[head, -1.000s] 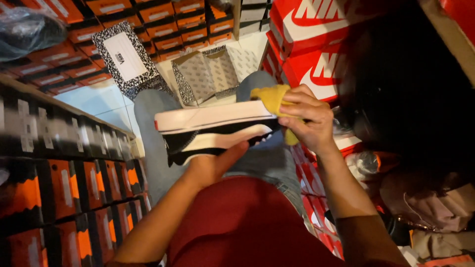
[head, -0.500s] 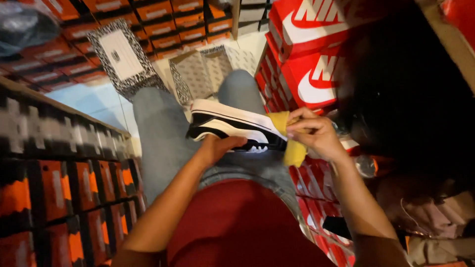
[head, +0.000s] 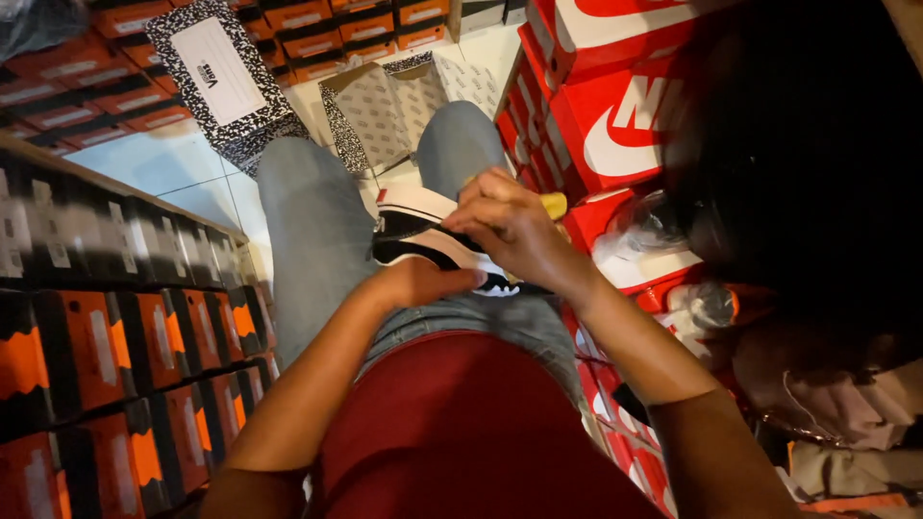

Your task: The person wipes a black and white sneaker with a yellow cloth, focusing on the upper, sides, and sole. The person then places the shoe into a Vans box.

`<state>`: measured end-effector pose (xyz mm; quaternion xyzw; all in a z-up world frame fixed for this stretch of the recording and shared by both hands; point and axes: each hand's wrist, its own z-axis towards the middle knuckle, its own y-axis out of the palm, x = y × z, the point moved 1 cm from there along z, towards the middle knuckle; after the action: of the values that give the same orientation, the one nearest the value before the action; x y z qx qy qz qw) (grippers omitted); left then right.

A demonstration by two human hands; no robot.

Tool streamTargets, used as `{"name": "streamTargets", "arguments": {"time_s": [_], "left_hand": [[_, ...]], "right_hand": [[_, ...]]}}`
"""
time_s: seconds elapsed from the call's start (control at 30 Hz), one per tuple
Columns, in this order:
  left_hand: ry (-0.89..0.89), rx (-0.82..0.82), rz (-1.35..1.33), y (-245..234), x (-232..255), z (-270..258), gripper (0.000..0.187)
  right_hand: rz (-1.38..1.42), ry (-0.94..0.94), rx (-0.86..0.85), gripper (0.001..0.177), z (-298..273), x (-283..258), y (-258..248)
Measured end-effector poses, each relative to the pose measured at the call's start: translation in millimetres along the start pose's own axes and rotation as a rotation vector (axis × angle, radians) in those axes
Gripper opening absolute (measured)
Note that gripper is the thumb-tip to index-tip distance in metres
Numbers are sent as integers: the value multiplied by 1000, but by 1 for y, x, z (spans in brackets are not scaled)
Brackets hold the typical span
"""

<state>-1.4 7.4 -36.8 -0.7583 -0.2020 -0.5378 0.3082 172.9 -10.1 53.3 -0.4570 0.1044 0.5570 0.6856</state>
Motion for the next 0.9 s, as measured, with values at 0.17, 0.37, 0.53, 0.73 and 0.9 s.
{"name": "streamTargets", "arguments": {"time_s": [0.17, 0.37, 0.53, 0.73, 0.9], "left_hand": [[105, 77, -66, -15, -37, -7, 46], [70, -249, -121, -19, -32, -15, 68], [154, -365, 703, -34, 68, -26, 42], [785, -26, 896, -28, 92, -6, 22], [510, -73, 788, -42, 88, 12, 31]], "right_hand": [[-175, 34, -74, 11, -24, -4, -10], [-199, 208, -204, 4, -44, -26, -67], [-172, 64, 307, 18, 7, -54, -87], [-265, -182, 26, 12, 78, -48, -38], [-422, -241, 437, 13, 44, -19, -1]]}}
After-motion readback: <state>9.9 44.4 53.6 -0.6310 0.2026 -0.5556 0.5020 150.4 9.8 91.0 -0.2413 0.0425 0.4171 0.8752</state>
